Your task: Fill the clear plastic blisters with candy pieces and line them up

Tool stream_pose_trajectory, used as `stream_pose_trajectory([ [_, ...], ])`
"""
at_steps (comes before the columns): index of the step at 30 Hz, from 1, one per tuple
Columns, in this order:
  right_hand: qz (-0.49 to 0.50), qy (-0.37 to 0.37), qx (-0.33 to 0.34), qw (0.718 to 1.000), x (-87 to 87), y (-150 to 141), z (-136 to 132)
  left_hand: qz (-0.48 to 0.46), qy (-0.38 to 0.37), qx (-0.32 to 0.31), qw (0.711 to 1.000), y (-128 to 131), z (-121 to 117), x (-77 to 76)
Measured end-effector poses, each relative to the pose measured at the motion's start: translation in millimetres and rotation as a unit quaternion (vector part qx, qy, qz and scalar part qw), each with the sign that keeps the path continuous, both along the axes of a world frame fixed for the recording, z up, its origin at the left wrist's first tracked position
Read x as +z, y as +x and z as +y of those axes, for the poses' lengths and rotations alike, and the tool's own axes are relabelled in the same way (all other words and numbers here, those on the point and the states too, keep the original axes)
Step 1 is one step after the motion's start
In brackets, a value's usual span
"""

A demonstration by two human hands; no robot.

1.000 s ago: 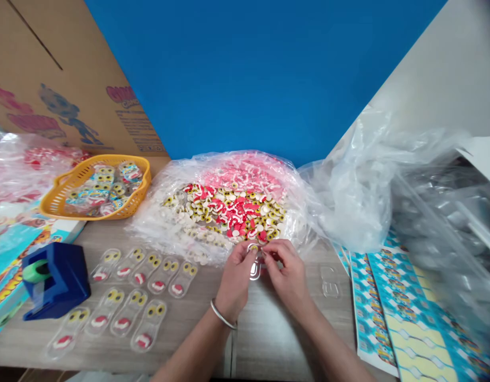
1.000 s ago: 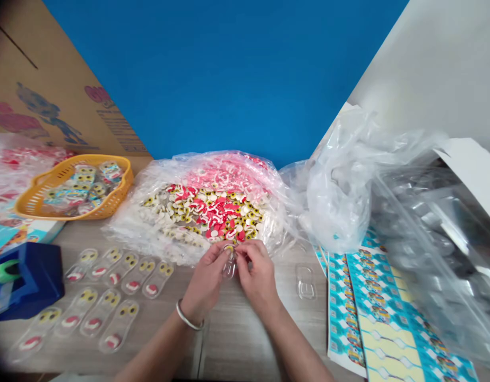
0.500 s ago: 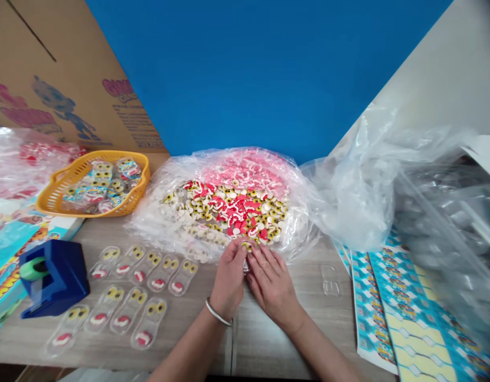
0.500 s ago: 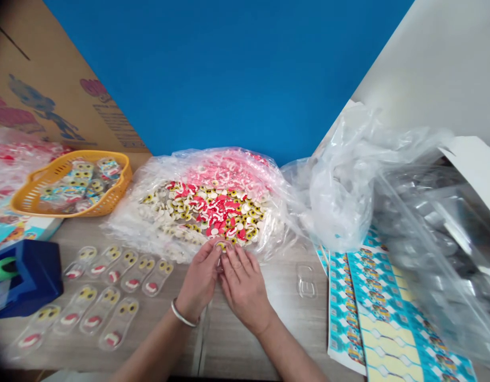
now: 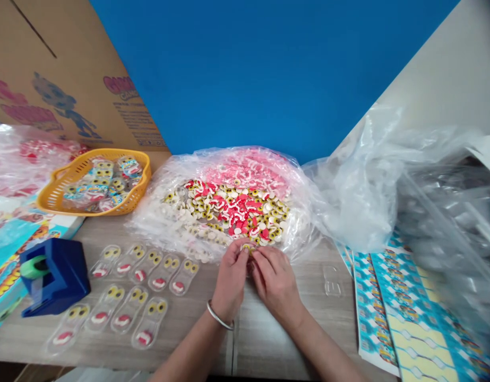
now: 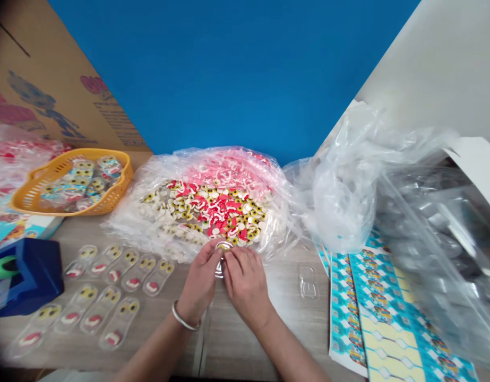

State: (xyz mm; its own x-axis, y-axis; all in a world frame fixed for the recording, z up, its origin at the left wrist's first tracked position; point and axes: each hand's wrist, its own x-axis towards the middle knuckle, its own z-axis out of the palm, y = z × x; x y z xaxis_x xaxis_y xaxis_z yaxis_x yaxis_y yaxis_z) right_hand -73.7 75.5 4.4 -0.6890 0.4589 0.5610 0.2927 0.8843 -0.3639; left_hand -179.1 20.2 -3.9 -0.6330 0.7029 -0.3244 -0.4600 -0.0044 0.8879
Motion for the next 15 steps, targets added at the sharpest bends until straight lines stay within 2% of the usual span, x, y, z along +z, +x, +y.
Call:
stream_pose_trajectory([
  [4,-0.005,-0.013,0.000,1.000,2.2,-1,9,-0.043,0.004,0.012,0.999,-1,-1,5.4],
  [7,-0.021,-0.032,-0.041,0.998,3.6,1,30,-0.103,-0.009,0.013,0.995,-3,-2,11.7],
  [9,-0.076,-0.037,-0.065,0.994,5.2,0,48,-0.126,-0.022,0.014,0.992,-4,-2,15.7],
  [13,-0.207,-0.036,-0.052,0.976,8.6,-9,77,-0.138,-0.028,0.024,0.990,-5,-2,20.6],
  [15,-0.237,-0.056,-0.055,0.968,10.9,-14,84,-0.144,-0.028,0.028,0.989,-5,-2,21.2],
])
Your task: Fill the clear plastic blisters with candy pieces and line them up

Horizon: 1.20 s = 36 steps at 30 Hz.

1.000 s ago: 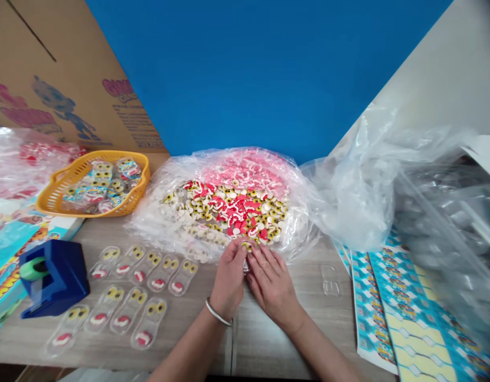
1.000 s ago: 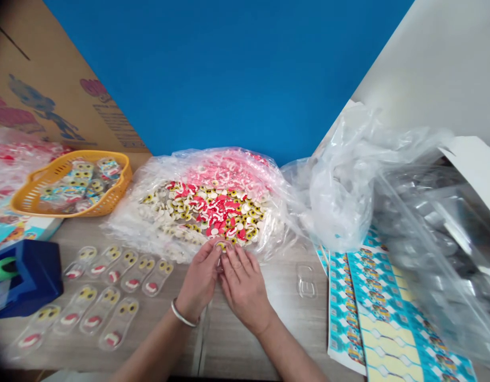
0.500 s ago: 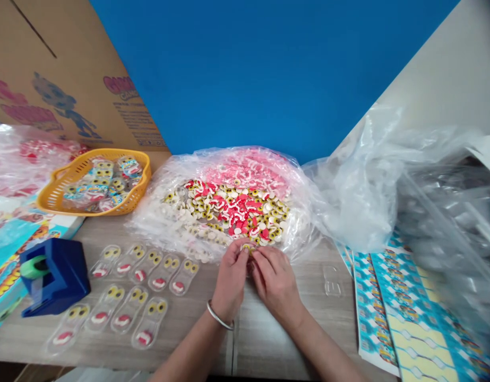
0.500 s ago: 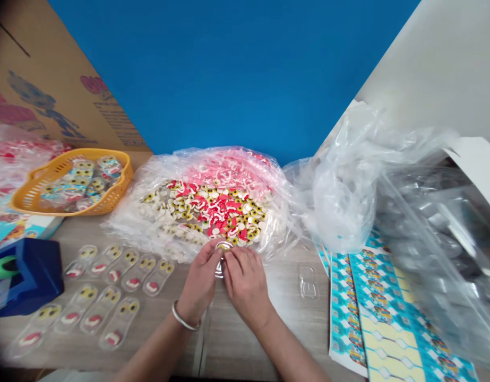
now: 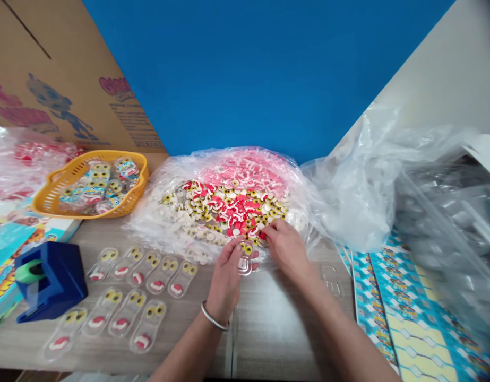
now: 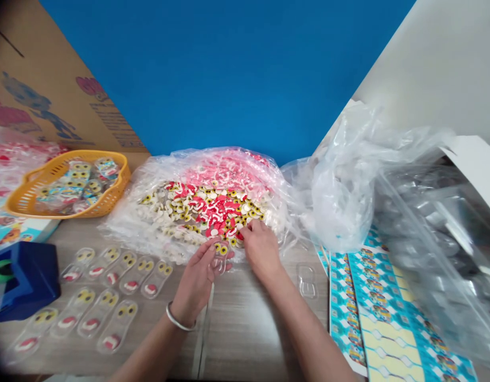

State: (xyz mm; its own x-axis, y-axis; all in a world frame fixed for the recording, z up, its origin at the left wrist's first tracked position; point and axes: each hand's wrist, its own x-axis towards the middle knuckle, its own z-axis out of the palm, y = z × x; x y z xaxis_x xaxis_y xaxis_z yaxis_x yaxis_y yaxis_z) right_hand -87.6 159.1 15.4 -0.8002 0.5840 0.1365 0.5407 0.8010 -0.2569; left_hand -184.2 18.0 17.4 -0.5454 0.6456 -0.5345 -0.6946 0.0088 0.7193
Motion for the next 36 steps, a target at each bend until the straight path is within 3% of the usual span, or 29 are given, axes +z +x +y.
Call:
stream_pose_trajectory([
  [4,0.085,-0.094,-0.051,0.991,8.5,1,-2,-0.028,0.031,0.003,0.999,0,-2,0.8],
  [7,0.172,-0.214,-0.063,0.959,16.2,11,-19,-0.052,0.068,-0.008,0.996,1,-3,2.5],
  [10,0.191,-0.355,-0.017,0.915,21.8,20,-41,-0.040,0.083,-0.015,0.996,4,-3,4.0],
  [12,0.173,-0.380,0.031,0.908,24.3,25,-53,-0.027,0.071,-0.026,0.997,7,-3,5.0],
  [19,0.057,-0.222,0.081,0.970,31.6,28,-66,-0.014,0.045,-0.091,0.995,18,-9,7.1],
  [24,0.054,-0.172,0.046,0.982,32.0,28,-77,-0.020,0.027,-0.091,0.995,22,-14,4.7],
  [29,0.103,-0.195,0.045,0.974,34.8,44,-90,-0.038,0.034,-0.101,0.994,28,-19,8.3],
  [32,0.141,-0.165,-0.045,0.975,29.8,72,-89,-0.050,0.009,-0.099,0.994,31,-21,12.5],
  [36,0.085,0.007,-0.237,0.968,10.6,123,-80,-0.059,-0.018,-0.124,0.990,42,-19,14.6],
])
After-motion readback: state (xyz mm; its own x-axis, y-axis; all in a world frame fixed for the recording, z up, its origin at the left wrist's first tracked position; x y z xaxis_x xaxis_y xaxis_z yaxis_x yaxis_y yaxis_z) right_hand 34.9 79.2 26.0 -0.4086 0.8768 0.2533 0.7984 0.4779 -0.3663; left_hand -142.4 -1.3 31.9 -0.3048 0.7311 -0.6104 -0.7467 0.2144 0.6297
